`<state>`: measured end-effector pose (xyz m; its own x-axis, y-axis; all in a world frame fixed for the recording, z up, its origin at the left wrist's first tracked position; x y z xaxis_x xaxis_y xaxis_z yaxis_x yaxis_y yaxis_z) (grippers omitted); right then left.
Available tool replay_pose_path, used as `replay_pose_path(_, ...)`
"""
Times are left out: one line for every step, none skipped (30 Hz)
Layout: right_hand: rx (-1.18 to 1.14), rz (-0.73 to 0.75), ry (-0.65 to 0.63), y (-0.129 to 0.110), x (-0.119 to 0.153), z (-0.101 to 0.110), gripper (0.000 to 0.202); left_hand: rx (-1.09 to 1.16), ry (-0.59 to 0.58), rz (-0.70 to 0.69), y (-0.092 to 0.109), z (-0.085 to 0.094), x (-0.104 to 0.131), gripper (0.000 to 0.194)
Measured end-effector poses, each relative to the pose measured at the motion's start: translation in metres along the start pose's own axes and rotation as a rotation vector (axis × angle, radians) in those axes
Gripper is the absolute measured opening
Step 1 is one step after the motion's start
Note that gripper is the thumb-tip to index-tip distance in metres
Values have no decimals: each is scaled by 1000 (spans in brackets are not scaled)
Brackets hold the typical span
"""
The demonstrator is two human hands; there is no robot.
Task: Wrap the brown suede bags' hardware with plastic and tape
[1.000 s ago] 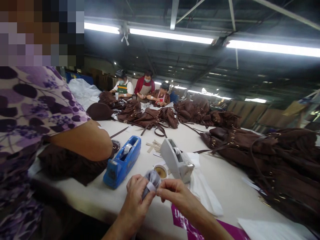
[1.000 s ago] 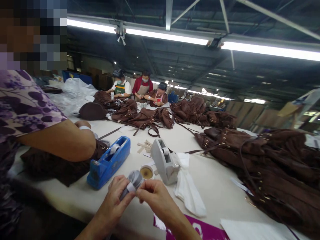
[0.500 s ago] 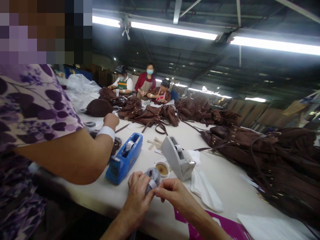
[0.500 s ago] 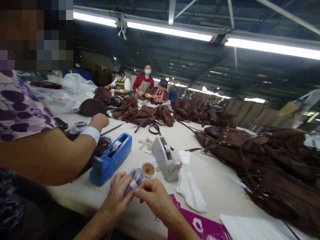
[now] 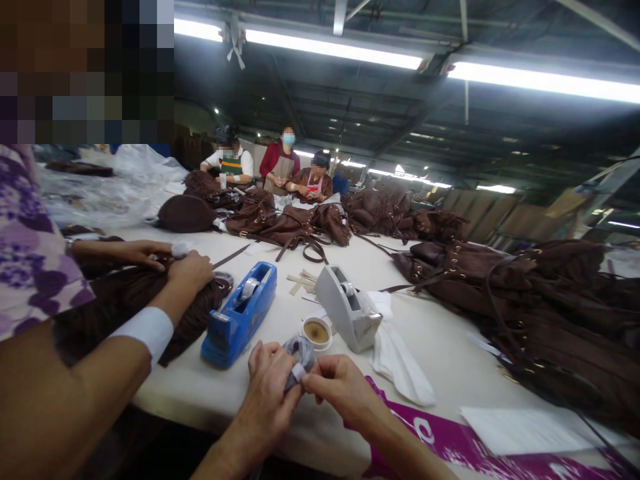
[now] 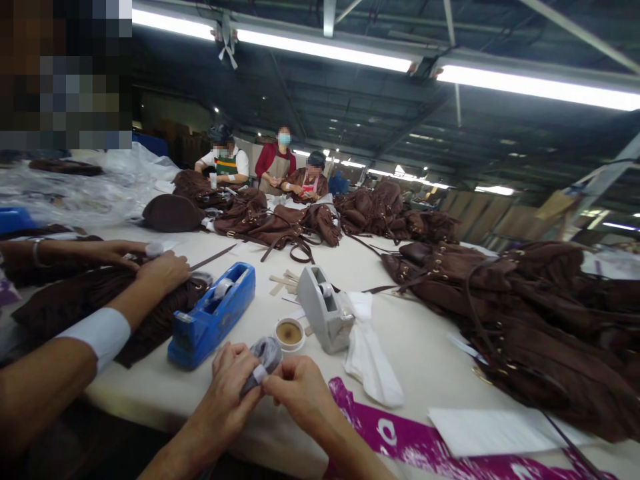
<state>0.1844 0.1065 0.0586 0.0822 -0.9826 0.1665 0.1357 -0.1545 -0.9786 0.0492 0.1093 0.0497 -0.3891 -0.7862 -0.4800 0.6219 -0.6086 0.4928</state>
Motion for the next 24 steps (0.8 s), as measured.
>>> replay_pose_path(1, -12, 10, 0, 1, 0, 27, 15, -18, 6, 0, 1, 1, 10)
replay_pose_path(-1, -22, 15, 0, 3, 0, 28, 39, -40, 16, 1, 2, 2, 9)
replay_pose_path(-7, -29, 17, -1, 5, 1, 30, 67, -61, 34, 1, 3, 2, 6)
replay_pose_path(-20, -31, 12, -2, 8, 1, 31, 96, -75, 58, 2, 5, 2, 6)
replay_pose_path(-37, -28, 3, -5, 10, 1, 31, 123, -84, 85, 2, 7, 2, 10)
replay_pose_path(-55, -23, -9, -7, 13, 1, 29, 146, -87, 114, 2, 8, 1, 16)
replay_pose_path(-73, -25, -18, -10, 16, 1, 25, 163, -83, 147, 2, 10, 0, 21)
replay_pose_path(-88, -46, -24, -12, 20, 1, 20, 179, -81, 179, 2, 10, -1, 24)
replay_pose_path(-103, -77, -27, -13, 23, 2, 17, 195, -80, 205, 1, 11, -1, 25)
replay_pose_path(-117, -109, -24, -13, 26, 2, 16, 212, -82, 224, 0, 10, -2, 25)
replay_pose_path(-128, -135, -17, -14, 29, 3, 17, 231, -82, 242, -1, 9, -2, 26)
replay_pose_path(-140, -151, -9, -14, 31, 3, 18, 252, -76, 258, -2, 9, -2, 27)
replay_pose_path(-153, -157, 5, -15, 32, 4, 20, 275, -70, 273, -3, 8, -1, 28)
replay_pose_path(-165, -151, 19, -15, 33, 5, 23, 296, -65, 287, -4, 8, 0, 29)
replay_pose_path(-177, -143, 33, -14, 33, 6, 27, 315, -60, 301, -5, 8, 0, 29)
replay_pose_path(-188, -136, 44, -13, 33, 7, 29, 333, -60, 312, -4, 8, 1, 30)
replay_pose_path(-198, -124, 50, -12, 32, 8, 30, 353, -66, 320, -3, 7, 1, 31)
replay_pose_path(-208, -110, 54, -10, 32, 8, 30, 377, -76, 327, -1, 7, 1, 32)
replay_pose_path(-214, -97, 58, -9, 31, 8, 29, 408, -89, 337, 0, 6, 1, 33)
replay_pose_path(-219, -89, 64, -8, 30, 8, 28, 449, -101, 351, 2, 5, 1, 34)
replay_pose_path(-224, -87, 76, -7, 29, 8, 27, 495, -113, 371, 3, 3, 1, 36)
replay_pose_path(-231, -88, 89, -5, 28, 8, 27, 535, -116, 394, 3, 1, 1, 38)
replay_pose_path(-238, -88, 102, -4, 28, 8, 27, 563, -116, 410, 2, -1, 1, 39)
replay_pose_path(-244, -84, 116, -3, 27, 8, 27, 574, -113, 413, 1, -2, 2, 41)
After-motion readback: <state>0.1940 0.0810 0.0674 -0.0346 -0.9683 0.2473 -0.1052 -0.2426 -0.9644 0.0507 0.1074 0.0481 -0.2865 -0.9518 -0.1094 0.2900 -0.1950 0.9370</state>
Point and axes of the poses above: each hand's wrist, its own x-axis away from the middle knuckle, its own z-axis out of the back of the hand, y = z × x, the point moved 6 cm from there along -x, towards the middle knuckle, and after that the axes turned 12 degrees about -x, right-handed, at the moved point
